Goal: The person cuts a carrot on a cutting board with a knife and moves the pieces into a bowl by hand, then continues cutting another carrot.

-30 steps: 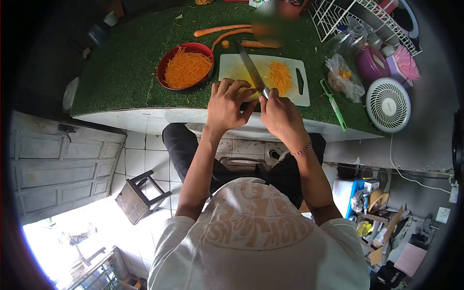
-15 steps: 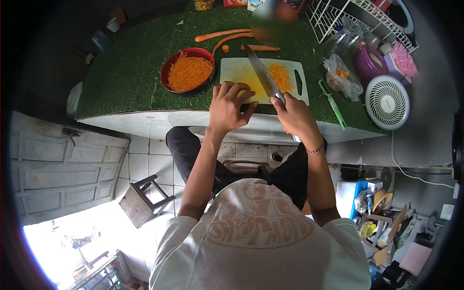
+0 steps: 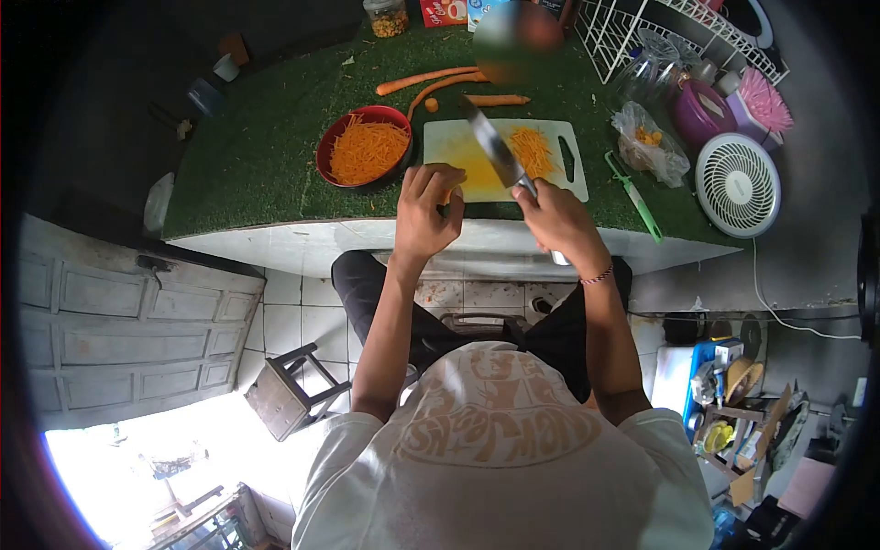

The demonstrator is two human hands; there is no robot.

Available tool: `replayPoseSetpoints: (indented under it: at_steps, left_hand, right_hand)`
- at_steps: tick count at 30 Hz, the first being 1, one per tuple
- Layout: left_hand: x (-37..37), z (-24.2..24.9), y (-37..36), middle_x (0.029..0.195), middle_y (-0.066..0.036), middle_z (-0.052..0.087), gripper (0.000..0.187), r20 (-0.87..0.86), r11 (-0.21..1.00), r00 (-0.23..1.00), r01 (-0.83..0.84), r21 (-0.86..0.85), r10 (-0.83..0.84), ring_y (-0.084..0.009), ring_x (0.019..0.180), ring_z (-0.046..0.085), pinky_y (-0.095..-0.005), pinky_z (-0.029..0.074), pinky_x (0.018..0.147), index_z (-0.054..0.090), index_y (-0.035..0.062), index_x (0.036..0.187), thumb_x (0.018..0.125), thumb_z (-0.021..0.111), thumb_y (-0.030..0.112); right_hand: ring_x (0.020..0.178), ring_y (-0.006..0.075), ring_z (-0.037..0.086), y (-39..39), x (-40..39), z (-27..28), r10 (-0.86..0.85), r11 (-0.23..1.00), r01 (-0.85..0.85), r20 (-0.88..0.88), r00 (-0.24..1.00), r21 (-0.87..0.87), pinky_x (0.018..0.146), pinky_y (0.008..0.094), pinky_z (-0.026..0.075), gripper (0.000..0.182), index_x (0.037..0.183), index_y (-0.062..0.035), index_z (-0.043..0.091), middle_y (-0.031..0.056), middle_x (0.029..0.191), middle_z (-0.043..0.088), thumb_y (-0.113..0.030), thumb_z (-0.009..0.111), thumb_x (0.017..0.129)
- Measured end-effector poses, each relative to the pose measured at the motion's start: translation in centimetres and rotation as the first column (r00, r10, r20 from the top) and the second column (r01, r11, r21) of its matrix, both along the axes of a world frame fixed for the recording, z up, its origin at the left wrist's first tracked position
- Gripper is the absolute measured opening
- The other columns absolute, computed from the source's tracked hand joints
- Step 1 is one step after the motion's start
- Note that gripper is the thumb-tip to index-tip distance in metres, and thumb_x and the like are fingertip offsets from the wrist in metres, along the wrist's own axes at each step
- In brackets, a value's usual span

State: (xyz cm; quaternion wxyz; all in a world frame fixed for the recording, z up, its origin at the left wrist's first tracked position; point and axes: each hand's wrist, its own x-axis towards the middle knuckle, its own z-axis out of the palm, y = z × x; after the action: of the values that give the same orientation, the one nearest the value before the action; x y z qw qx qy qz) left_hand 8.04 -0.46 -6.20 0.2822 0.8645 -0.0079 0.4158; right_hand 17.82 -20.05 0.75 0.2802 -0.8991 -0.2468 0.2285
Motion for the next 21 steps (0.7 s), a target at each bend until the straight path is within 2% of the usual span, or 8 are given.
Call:
replayPoseSetpoints:
  at_steps: [2, 5, 6, 9, 12, 15, 18, 21]
  left_hand:
    - [-0.9, 0.4, 0.1, 0.105, -0.011, 0.068, 0.026, -0.057, 0.994, 0.995, -0.08, 0.074, 0.084, -0.0343, 0.092, 0.062, -0.0443, 0.052, 0.082, 0.071, 0.006, 0.108, 0.083, 0.071, 0.002]
    - [-1.8, 0.8, -0.2, 0.104, -0.014, 0.068, 0.02, -0.152, 0.978, 0.967, -0.198, 0.062, 0.205, -0.0358, 0.094, 0.065, -0.0451, 0.053, 0.083, 0.073, 0.0054, 0.108, 0.088, 0.074, 0.007]
    - [-1.8, 0.8, -0.3, 0.1, -0.013, 0.067, 0.019, -0.121, 0.972, 0.966, -0.22, 0.079, 0.229, -0.0339, 0.091, 0.067, -0.0448, 0.054, 0.079, 0.073, 0.0057, 0.107, 0.089, 0.077, 0.01]
    - [-2.0, 0.1, -0.1, 0.097, -0.012, 0.067, 0.014, -0.203, 0.98, 0.959, -0.193, 0.042, 0.198, -0.0318, 0.085, 0.068, -0.0438, 0.054, 0.076, 0.072, 0.0046, 0.103, 0.089, 0.076, 0.009]
    - [-1.9, 0.0, -0.2, 0.095, -0.011, 0.066, 0.01, -0.205, 0.985, 0.963, -0.174, 0.017, 0.174, -0.0306, 0.08, 0.068, -0.0432, 0.054, 0.074, 0.07, 0.0033, 0.097, 0.09, 0.075, 0.008]
    - [-1.9, -0.2, 0.0, 0.096, -0.01, 0.064, 0.008, -0.279, 0.986, 0.948, -0.164, -0.013, 0.154, -0.032, 0.088, 0.066, -0.0469, 0.052, 0.078, 0.066, 0.0054, 0.096, 0.093, 0.071, 0.01]
    - [-1.8, 0.1, 0.0, 0.093, -0.01, 0.063, 0.006, -0.261, 0.978, 0.946, -0.166, 0.123, 0.193, -0.0323, 0.086, 0.066, -0.0466, 0.051, 0.078, 0.063, 0.0058, 0.099, 0.096, 0.067, 0.009]
    - [-1.6, 0.5, 0.4, 0.097, -0.012, 0.064, 0.01, -0.291, 0.967, 0.932, -0.161, 0.198, 0.215, -0.0333, 0.09, 0.068, -0.045, 0.053, 0.078, 0.06, 0.0032, 0.105, 0.096, 0.066, 0.003]
  right_hand:
    - [0.073, 0.0406, 0.073, -0.7, 1.0, -1.0, -0.019, 0.999, 0.022, 0.066, 0.998, -0.049, 0.072, 0.0528, 0.056, 0.049, 0.103, 0.0034, 0.064, 0.0226, 0.074, 0.071, -0.041, 0.045, 0.109]
    - [0.077, 0.0426, 0.074, -1.1, 1.0, -1.6, -0.031, 0.998, 0.036, 0.117, 0.993, -0.042, 0.075, 0.0532, 0.057, 0.047, 0.105, 0.0043, 0.063, 0.0247, 0.076, 0.071, -0.04, 0.046, 0.109]
    - [0.077, 0.0433, 0.074, -1.1, 0.9, -1.6, -0.033, 0.999, 0.037, 0.118, 0.992, -0.036, 0.076, 0.0535, 0.057, 0.047, 0.106, 0.0048, 0.062, 0.0254, 0.076, 0.071, -0.039, 0.047, 0.109]
    - [0.077, 0.045, 0.073, -1.0, 0.4, -1.5, -0.037, 0.999, 0.04, 0.129, 0.991, -0.02, 0.076, 0.0542, 0.058, 0.045, 0.107, 0.0059, 0.061, 0.0271, 0.076, 0.07, -0.037, 0.049, 0.108]
    - [0.075, 0.0459, 0.073, -1.0, 0.3, -1.8, -0.034, 0.999, 0.036, 0.164, 0.986, -0.005, 0.073, 0.0547, 0.058, 0.042, 0.107, 0.0064, 0.06, 0.0279, 0.074, 0.07, -0.035, 0.052, 0.107]
    - [0.074, 0.0467, 0.072, -1.2, -0.1, -2.1, -0.028, 0.999, 0.022, 0.243, 0.97, 0.03, 0.07, 0.0553, 0.058, 0.039, 0.106, 0.0062, 0.059, 0.0277, 0.073, 0.069, -0.033, 0.054, 0.106]
    - [0.072, 0.0469, 0.072, -1.2, -0.3, -2.8, -0.031, 0.997, 0.007, 0.324, 0.945, 0.074, 0.067, 0.0554, 0.057, 0.037, 0.103, 0.0051, 0.058, 0.027, 0.07, 0.068, -0.032, 0.056, 0.106]
    - [0.069, 0.0463, 0.071, -1.1, -0.5, -2.9, -0.037, 0.998, 0.016, 0.324, 0.945, 0.068, 0.064, 0.055, 0.057, 0.035, 0.101, 0.0041, 0.057, 0.0266, 0.069, 0.068, -0.031, 0.057, 0.105]
